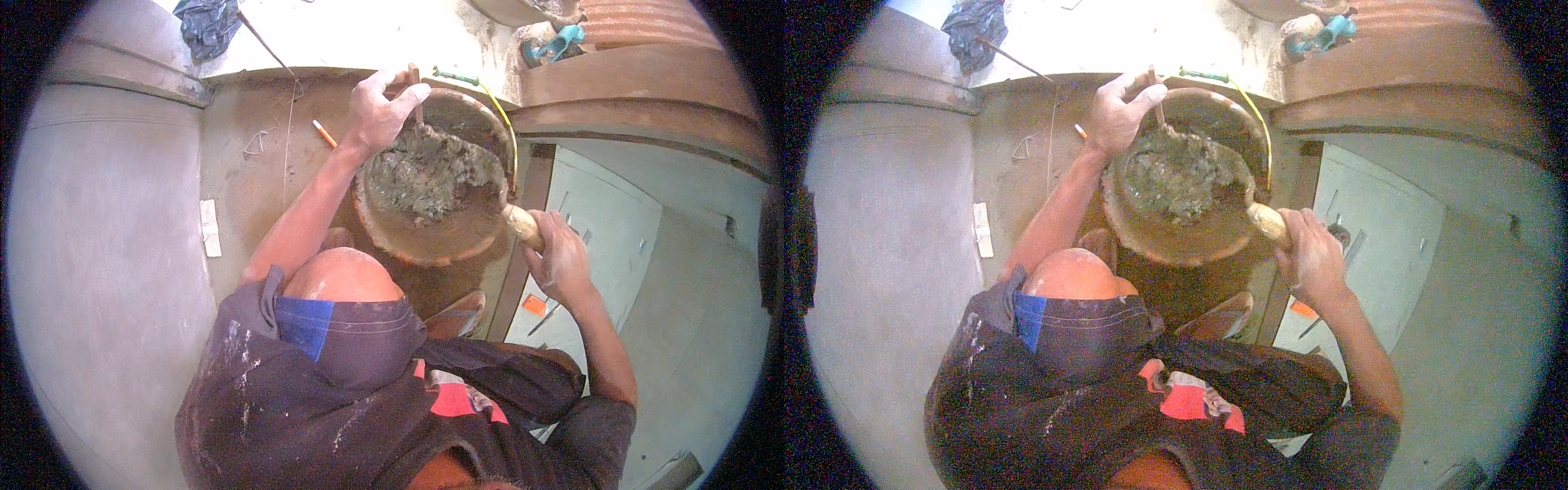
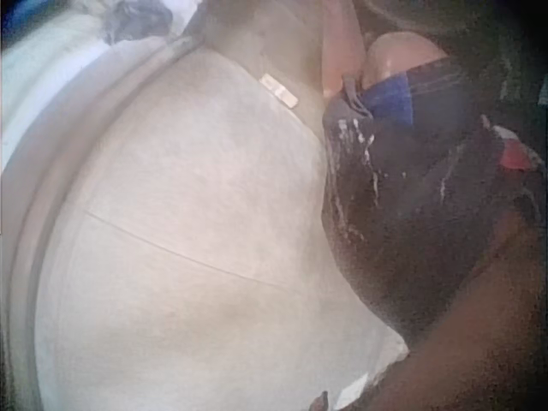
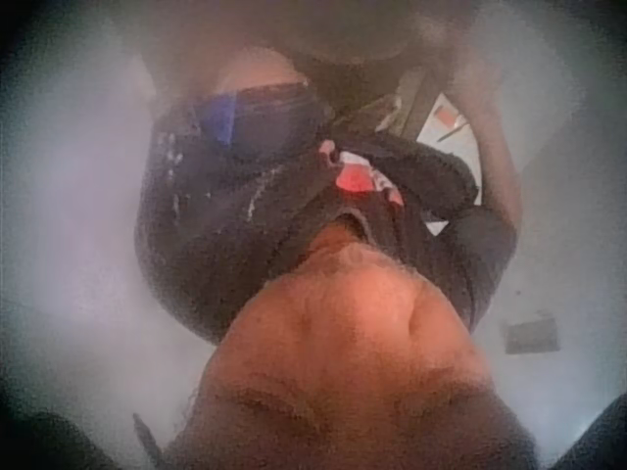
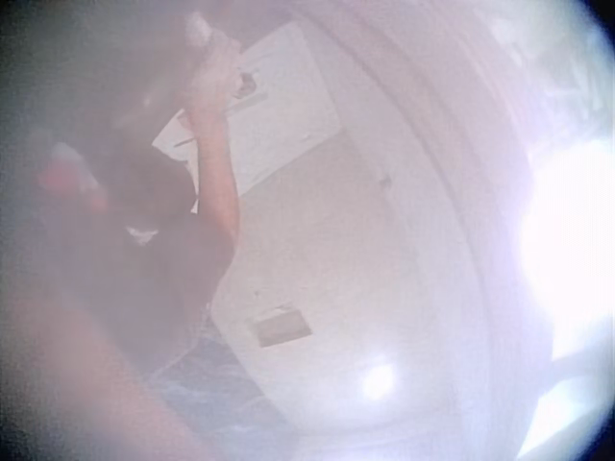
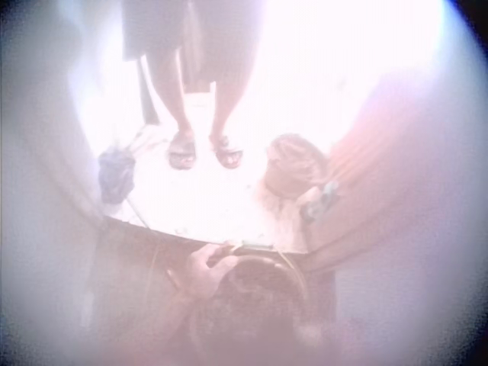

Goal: The person mixes mortar in a bucket with a trowel, picks up a small amount by hand and with the tool, and then applies and smooths the mortar into a gap in the floor at the base of a wall.

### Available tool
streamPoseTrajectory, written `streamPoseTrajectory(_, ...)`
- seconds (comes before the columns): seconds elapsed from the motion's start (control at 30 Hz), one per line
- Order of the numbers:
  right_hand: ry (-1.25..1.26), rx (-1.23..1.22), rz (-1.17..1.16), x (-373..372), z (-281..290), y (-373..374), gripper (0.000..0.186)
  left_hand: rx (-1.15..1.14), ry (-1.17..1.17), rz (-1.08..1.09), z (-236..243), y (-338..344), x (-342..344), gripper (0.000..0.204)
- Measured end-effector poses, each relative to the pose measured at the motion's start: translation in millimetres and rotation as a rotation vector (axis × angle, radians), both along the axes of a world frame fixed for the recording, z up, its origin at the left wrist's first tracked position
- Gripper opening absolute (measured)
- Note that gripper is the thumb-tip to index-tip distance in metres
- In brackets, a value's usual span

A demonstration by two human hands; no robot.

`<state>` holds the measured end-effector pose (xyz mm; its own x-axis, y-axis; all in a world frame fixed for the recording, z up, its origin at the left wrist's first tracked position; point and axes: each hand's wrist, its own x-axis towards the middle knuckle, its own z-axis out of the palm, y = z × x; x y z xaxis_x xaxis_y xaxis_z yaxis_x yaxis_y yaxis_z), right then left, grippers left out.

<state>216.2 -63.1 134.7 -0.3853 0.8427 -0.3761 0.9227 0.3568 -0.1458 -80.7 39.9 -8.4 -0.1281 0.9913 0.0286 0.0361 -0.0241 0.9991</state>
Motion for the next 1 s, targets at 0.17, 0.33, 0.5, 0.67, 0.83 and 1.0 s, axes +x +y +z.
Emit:
streamPoseTrajectory(0.17,-0.041,-0.124,-0.086,10.8,-7.1,-5.8,0.044,-0.005,-0.005,-0.012,3.6,-0.4,1.7,0.038)
streamPoseTrajectory(0.33,-0.039,-0.205,-0.163,-8.6,15.8,4.0,0.040,-0.014,-0.045,-0.014,-4.9,0.2,3.5,0.036)
streamPoseTrajectory(0.5,-0.056,-0.364,-0.136,-16.4,-1.4,19.3,0.042,0.009,-0.018,-0.016,-3.0,-0.1,2.3,0.035)
streamPoseTrajectory(0.67,0.202,-0.572,-0.363,-18.6,-24.6,14.4,0.043,0.015,0.019,0.004,-6.2,1.3,7.5,0.035)
streamPoseTrajectory(0.83,0.290,-0.508,-0.204,-37.4,-43.1,1.2,0.046,0.013,-0.008,-0.001,-7.8,-0.2,3.4,0.036)
streamPoseTrajectory(1.0,0.231,-0.425,-0.170,-26.9,-31.1,-11.9,0.050,-0.070,-0.005,-0.016,-3.4,0.3,3.4,0.035)
